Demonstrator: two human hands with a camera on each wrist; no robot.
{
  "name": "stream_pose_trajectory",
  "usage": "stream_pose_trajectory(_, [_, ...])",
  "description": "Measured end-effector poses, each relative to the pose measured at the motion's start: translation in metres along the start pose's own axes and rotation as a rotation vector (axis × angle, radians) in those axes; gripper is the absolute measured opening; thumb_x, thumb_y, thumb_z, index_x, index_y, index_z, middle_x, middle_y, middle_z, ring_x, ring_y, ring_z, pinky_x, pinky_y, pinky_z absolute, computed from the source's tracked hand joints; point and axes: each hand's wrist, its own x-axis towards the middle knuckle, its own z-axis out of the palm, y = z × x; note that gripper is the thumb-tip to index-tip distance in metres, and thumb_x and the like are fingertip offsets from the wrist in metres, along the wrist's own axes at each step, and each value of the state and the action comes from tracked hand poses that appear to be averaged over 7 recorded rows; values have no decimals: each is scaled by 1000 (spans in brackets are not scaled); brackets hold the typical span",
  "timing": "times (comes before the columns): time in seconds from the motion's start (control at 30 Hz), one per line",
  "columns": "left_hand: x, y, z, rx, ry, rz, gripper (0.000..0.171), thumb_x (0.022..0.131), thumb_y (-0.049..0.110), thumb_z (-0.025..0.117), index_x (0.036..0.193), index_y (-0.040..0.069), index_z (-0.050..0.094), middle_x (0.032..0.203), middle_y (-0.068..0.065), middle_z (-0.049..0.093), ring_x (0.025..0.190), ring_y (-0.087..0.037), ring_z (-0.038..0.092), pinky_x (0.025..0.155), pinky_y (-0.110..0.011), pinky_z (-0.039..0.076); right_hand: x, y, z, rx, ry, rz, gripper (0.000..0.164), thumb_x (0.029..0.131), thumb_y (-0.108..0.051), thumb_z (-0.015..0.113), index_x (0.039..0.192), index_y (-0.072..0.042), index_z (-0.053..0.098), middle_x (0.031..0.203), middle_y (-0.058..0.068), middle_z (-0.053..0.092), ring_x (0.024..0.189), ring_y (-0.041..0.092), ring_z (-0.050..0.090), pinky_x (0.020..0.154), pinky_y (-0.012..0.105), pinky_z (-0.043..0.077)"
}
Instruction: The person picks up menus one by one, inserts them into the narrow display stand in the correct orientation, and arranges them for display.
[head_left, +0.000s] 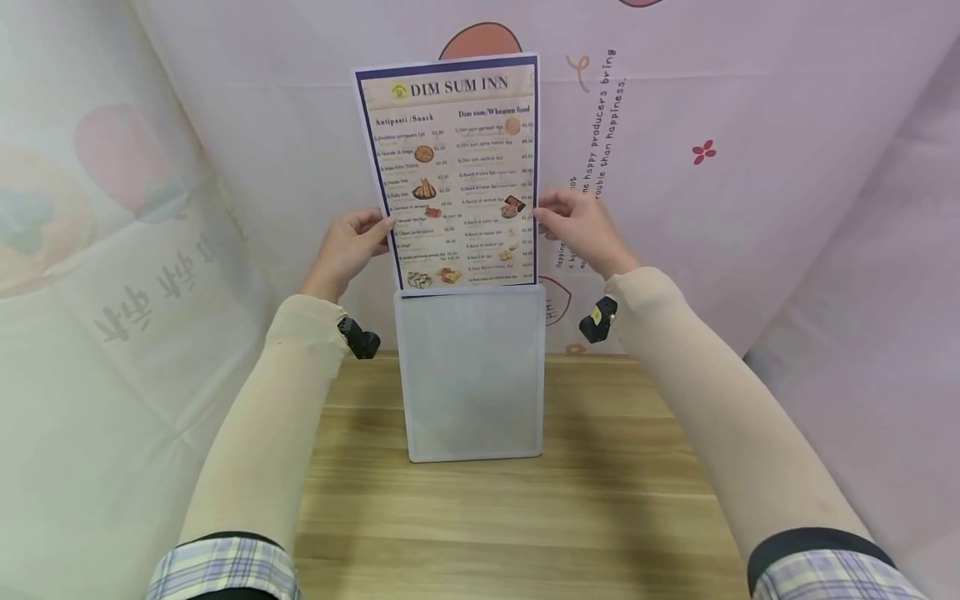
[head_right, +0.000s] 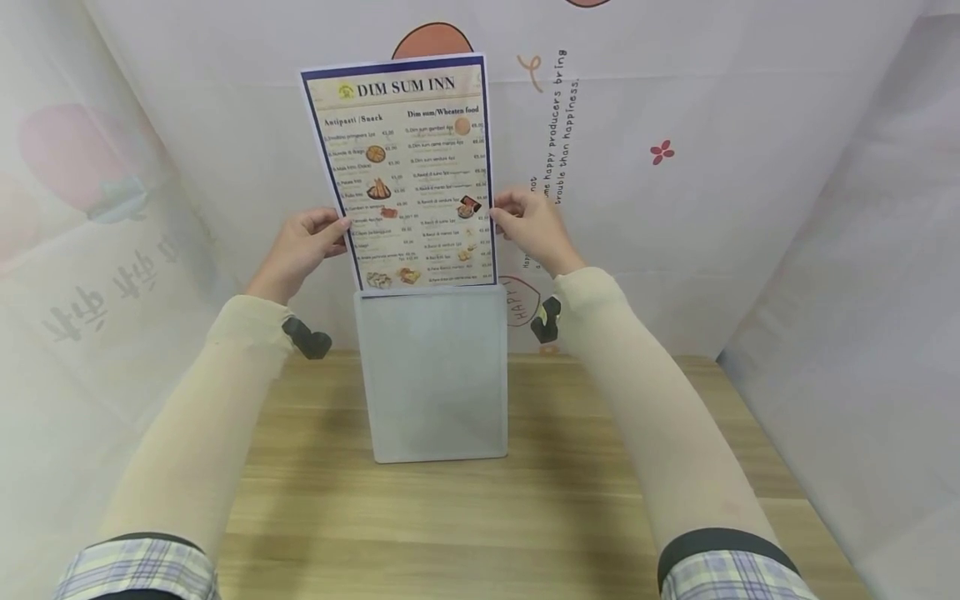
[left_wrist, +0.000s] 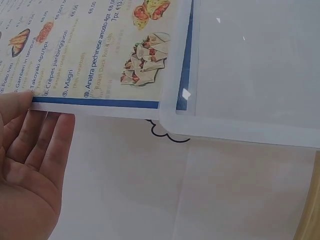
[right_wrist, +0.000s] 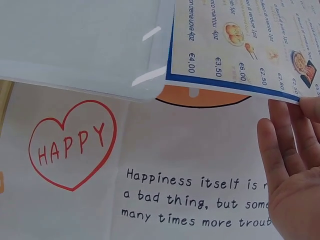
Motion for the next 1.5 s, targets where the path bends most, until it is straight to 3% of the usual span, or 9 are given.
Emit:
stream_pose_trajectory(0.67, [9,0,-3,-31,-2,13,35,103,30,59,127,5,65,123,-9,68,109,-21,64,96,-30,51,2,-1,-2,-31,7,-19,34,103,-28,59,125,-3,62,116,13,68,102,22,65,91,33,54])
stream_pose_trajectory(0.9, [7,0,-7,-23,-38,-1,36,102,33,60,126,6,65,123,-8,67,111,-21,64,98,-31,50,0,0,-4,-37,5,-30,31,103,-26,59,123,-3,64,110,14,69,100,33,63,87,34,53])
stream_pose_trajectory(1.3, [5,-5,-10,-58,-63,28,33,102,29,61,124,5,67,121,-8,68,111,-21,64,98,-30,50,-3,-1,-3,-61,7,-32,29,102,-26,61,121,-4,65,108,13,69,103,35,63,90,41,52])
stream_pose_trajectory(1.5, [4,-8,-11,-53,-69,46,33,102,30,61,123,4,67,121,-9,67,113,-20,63,99,-30,50,-3,1,-3,-46,-2,-34,29,102,-26,62,119,-3,65,111,13,69,106,34,66,90,36,55])
